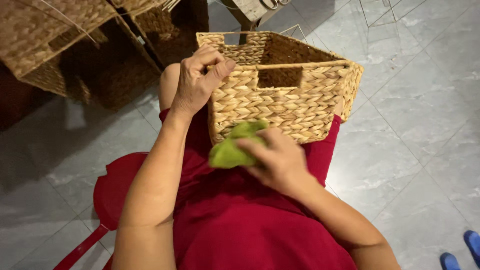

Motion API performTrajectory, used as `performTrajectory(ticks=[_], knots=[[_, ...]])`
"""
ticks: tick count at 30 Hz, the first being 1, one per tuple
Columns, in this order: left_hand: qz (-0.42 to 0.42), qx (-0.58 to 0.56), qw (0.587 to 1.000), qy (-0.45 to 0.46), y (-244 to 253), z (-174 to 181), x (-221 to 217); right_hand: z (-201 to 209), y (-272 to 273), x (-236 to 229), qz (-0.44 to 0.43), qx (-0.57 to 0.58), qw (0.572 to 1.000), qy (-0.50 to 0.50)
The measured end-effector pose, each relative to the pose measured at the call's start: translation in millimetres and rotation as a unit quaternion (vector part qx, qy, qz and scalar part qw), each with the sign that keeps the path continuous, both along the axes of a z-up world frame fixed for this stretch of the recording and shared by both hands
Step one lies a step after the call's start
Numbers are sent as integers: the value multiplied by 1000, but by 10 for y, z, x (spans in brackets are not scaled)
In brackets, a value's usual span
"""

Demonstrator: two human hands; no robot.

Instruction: The person wipes the interior and exterior surfaces of a rectangular woven basket using a green cloth. They rotate the basket to clean different sides and the bottom, holding it on their lap while seated.

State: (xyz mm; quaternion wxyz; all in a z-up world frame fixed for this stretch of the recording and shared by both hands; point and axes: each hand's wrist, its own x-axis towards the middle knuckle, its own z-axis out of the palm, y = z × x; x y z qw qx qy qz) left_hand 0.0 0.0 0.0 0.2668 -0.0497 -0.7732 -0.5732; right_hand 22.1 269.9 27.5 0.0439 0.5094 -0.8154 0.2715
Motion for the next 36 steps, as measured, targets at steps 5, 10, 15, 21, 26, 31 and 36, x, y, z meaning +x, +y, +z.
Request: performTrajectory(ticks=[5, 10, 15, 21, 26, 31, 36], knots=[[-7, 4, 1000, 1, 14, -7, 66, -101, -31, -49, 14, 40, 999, -20], [-20, -10, 1000, 5, -23, 57, 69, -144, 423, -294, -90, 28, 995, -13], [80, -153, 983, -63, 84, 359, 182, -85, 875, -479, -237, 19, 968, -75], [81, -335, 938, -27, 392, 597, -186, 40, 834, -531, -233, -108, 964, -69], [92, -442, 889, -76, 560, 632, -346, -44, 223, -464, -152, -117, 981, 13], [63, -448, 877, -159, 512, 589, -276, -106, 280, -592, -150, -95, 984, 20], [86, -443, 890, -70, 517, 517, -193, -142, 638, -735, -237, -89, 967, 12]])
